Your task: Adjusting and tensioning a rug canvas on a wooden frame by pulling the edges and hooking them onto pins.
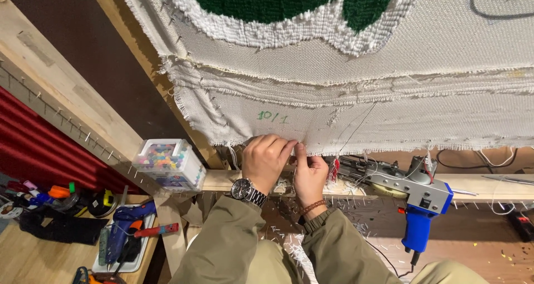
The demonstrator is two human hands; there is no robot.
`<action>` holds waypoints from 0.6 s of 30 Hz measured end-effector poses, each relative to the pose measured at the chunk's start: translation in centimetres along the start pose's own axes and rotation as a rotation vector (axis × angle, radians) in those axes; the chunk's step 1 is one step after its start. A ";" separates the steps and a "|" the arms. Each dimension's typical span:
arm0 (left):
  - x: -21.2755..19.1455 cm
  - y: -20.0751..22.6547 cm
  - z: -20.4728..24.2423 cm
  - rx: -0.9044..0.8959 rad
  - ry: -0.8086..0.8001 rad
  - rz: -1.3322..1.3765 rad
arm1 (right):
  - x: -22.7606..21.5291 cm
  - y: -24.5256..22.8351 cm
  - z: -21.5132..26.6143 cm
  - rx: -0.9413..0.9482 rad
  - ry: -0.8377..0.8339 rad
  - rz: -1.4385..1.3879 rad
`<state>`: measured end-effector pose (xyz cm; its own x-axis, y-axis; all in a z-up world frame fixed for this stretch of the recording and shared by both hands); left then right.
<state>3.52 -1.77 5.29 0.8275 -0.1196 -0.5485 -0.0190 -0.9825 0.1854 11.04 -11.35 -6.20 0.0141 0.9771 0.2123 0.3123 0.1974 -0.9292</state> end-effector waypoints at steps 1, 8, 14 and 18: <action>-0.1 0.0 0.0 0.001 -0.001 -0.003 | 0.0 0.3 -0.1 0.001 0.000 -0.002; 0.2 -0.1 -0.5 -0.049 -0.031 -0.002 | 0.0 -0.5 -0.5 0.052 -0.026 -0.034; 0.1 0.8 0.4 -0.018 -0.076 -0.025 | -0.7 -3.6 -0.5 0.062 -0.081 -0.023; 1.0 1.2 1.5 0.075 -0.125 0.007 | -1.0 -3.2 -0.7 0.017 -0.116 0.006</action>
<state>3.45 -3.28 3.72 0.7513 -0.1385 -0.6453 -0.0699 -0.9889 0.1308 10.67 -13.05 -3.19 -0.0941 0.9808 0.1710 0.2965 0.1916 -0.9356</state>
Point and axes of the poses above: each hand's wrist, its own z-axis away from the middle knuckle, its own x-axis out of the palm, y = z × x, the point moved 3 cm from there along -z, towards the middle knuckle, and after that the axes turned 6 degrees about -x, right-handed, at the moved point
